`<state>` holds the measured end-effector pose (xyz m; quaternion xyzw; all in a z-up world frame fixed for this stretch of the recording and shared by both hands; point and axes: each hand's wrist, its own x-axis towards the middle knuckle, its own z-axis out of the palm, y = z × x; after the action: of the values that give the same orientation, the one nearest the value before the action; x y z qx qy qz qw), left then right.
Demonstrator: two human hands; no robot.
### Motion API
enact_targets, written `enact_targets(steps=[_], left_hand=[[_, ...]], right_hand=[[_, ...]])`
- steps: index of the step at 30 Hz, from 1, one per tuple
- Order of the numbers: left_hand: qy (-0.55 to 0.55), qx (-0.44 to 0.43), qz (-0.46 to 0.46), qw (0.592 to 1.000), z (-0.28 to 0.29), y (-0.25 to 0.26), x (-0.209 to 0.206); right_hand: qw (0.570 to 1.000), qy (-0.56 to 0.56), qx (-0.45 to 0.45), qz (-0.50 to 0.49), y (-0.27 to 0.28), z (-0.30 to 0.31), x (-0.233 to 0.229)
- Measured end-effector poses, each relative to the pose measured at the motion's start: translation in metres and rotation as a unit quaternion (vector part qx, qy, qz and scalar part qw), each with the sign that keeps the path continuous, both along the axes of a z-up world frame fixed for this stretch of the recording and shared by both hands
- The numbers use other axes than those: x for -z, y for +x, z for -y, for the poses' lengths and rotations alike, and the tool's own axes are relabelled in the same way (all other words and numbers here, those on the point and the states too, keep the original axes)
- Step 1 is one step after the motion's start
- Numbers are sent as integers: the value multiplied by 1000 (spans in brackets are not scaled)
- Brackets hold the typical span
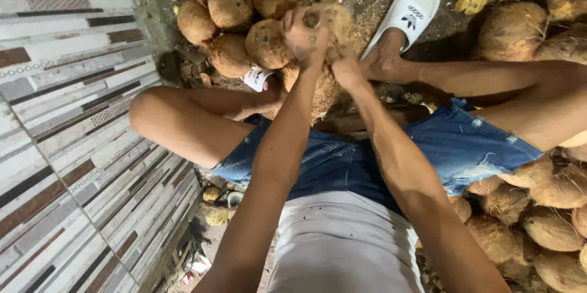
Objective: The person sits on the floor and peels the fibrous husk off several coconuts by hand. They repeatedly pull away the outer fibers and discard them onto the ground, revealing the hard shell underneath.
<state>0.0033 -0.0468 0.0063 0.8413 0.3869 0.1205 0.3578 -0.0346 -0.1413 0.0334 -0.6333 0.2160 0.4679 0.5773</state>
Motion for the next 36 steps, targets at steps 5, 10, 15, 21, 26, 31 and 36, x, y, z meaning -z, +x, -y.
enact_targets(steps=[5, 10, 15, 21, 26, 31, 36], left_hand=[[53, 93, 8, 994, -10, -17, 0], [24, 144, 141, 979, -21, -10, 2], [29, 215, 227, 949, -35, -17, -5], [-29, 242, 255, 936, -52, -27, -3], [-195, 168, 130, 958, -63, -33, 6], [-285, 109, 8, 952, -61, -39, -2], [-395, 114, -17, 911, -73, -38, -6]], right_hand=[[989, -97, -43, 99, -19, -2, -8], [992, -86, -69, 55, -24, -1, -11], [981, -52, -93, 163, -33, -5, -6], [981, -8, -139, 138, -39, -9, -11], [962, -50, -152, 220, -37, -23, -6], [979, -86, -130, 134, -17, -29, -37], [978, -125, -155, 55, 2, -41, -66]])
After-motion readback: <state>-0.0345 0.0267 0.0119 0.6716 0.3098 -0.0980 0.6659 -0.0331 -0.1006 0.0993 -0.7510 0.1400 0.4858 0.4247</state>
